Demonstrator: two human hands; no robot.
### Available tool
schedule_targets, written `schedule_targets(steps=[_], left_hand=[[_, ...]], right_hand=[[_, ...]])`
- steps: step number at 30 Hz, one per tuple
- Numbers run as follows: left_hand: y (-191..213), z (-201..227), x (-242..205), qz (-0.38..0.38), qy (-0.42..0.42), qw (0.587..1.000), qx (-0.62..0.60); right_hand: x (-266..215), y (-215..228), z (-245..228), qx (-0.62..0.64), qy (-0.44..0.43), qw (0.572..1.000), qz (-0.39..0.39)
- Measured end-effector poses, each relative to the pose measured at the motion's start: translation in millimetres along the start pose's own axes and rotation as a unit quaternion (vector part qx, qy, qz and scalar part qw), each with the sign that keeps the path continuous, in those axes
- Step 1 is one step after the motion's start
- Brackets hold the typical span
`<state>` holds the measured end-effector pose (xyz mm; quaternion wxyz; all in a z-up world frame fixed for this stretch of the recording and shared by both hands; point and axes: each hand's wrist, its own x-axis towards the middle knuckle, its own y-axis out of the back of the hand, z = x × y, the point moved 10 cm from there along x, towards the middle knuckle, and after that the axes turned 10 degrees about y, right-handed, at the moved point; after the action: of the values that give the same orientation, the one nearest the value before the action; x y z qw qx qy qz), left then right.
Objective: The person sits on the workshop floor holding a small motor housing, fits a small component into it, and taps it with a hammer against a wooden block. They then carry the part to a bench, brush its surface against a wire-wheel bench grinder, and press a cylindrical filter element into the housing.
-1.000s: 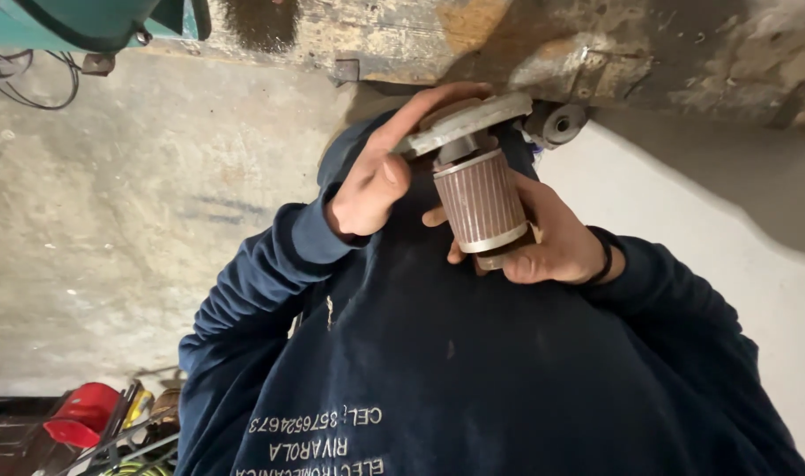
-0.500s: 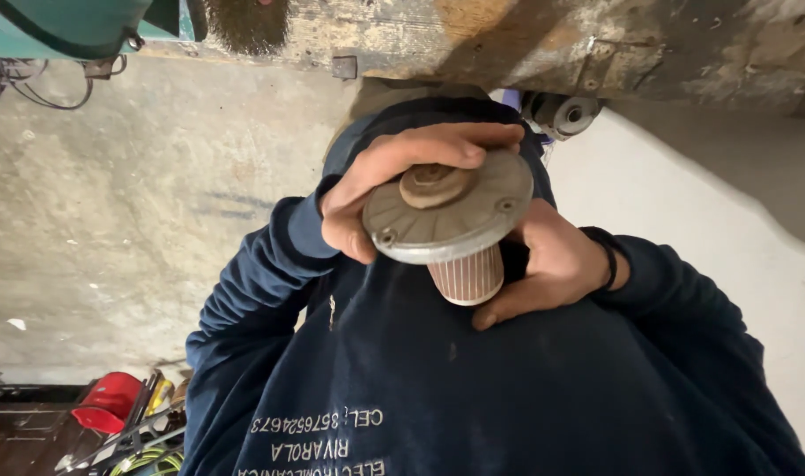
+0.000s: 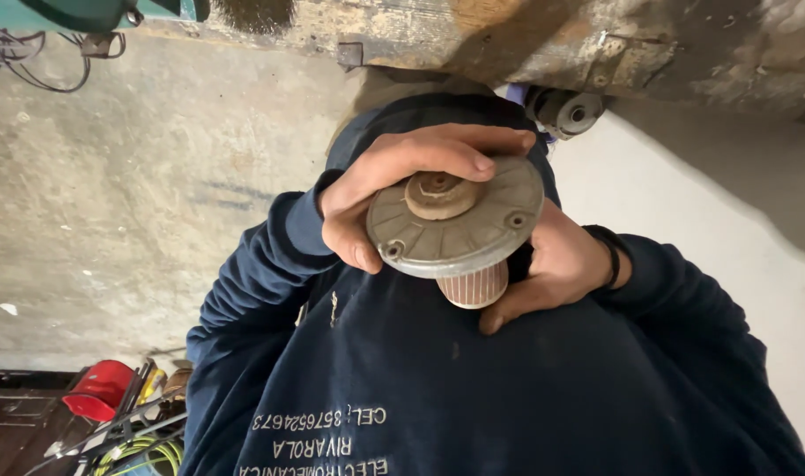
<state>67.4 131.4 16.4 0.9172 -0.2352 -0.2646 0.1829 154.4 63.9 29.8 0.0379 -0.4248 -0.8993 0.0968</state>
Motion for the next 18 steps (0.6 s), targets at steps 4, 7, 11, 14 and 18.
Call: schedule_targets(steps=[4, 7, 11, 14, 18], left_hand=[[-1.1, 5.8, -0.4, 0.001, -0.016, 1.0, 0.009], [-1.4, 17.0, -0.2, 0.016, -0.011, 0.999, 0.041], [-10.5, 42.4, 7.7, 0.039, 0.008, 0.979, 0.199], [-28.9, 49.1, 9.0, 0.047, -0.015, 0.95, 0.308], [-60.2, 48.0, 8.6, -0.016, -0.03, 0.941, 0.337]], right_hand=[[-2.5, -0.9, -0.5, -0.026, 0.011, 1.0, -0.007], [-7.3, -2.6, 8.1, -0.009, -0.011, 1.0, -0.012], [-8.8, -1.7, 19.3, -0.03, 0.003, 0.998, -0.063], [-21.1, -12.5, 42.9, 0.016, 0.013, 0.991, -0.135], [-83.1, -27.6, 119.6, -0.069, 0.004, 0.987, -0.145]])
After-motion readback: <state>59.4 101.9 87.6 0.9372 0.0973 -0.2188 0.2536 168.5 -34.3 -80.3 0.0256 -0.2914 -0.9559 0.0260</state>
